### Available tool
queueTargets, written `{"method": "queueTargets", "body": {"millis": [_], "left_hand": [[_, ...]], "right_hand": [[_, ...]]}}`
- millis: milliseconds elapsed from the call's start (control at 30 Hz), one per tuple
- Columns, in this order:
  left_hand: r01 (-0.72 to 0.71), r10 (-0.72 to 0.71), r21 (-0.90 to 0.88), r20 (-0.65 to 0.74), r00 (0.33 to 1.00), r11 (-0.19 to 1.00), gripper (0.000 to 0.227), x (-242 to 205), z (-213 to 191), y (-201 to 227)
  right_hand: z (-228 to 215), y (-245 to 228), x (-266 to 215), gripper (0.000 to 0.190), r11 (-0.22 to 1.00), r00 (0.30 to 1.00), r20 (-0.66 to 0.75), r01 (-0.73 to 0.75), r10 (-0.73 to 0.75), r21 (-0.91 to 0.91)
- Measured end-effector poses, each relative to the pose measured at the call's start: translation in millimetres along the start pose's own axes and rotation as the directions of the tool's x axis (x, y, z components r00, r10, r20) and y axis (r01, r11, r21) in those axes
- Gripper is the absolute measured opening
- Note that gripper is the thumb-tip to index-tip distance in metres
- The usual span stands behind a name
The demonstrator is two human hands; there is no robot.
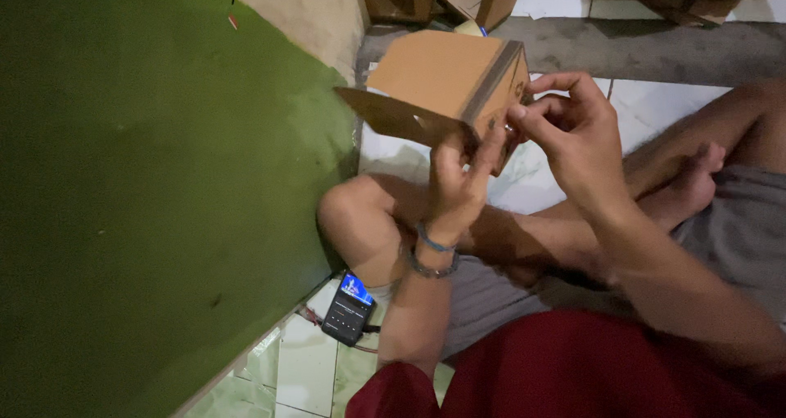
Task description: The person sits on the floor and assembles small cardboard boxes by folding the flaps and securing them with adhesive tape. The person repeatedly picks up flat cardboard pieces, folds them into box shapes, and uses a tape dispenser to seal the edges.
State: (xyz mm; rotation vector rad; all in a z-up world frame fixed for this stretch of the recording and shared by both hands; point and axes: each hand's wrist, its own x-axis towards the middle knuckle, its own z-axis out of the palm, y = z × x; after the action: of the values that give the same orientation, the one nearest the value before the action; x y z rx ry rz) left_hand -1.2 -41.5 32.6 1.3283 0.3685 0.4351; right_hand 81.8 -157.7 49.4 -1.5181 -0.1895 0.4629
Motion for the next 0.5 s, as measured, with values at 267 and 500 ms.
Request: {"method": "queueTargets", "body": {"millis": [267,500], "left_hand": [[-0.132,0.124,-0.032,-0.187,0.975,0.991,0.012,-1,7,-10],[0.176,-0.302,-0.321,-0.403,0.864,0.931,0.061,6,-1,1]], "right_hand": [[-10,25,12,0.042,0.932,0.984,0.096,-0.112,0.153,-0.346],[-36,38,1,0.077,0.946,0.966,0.258,0.069,0.016,-0.317]]}}
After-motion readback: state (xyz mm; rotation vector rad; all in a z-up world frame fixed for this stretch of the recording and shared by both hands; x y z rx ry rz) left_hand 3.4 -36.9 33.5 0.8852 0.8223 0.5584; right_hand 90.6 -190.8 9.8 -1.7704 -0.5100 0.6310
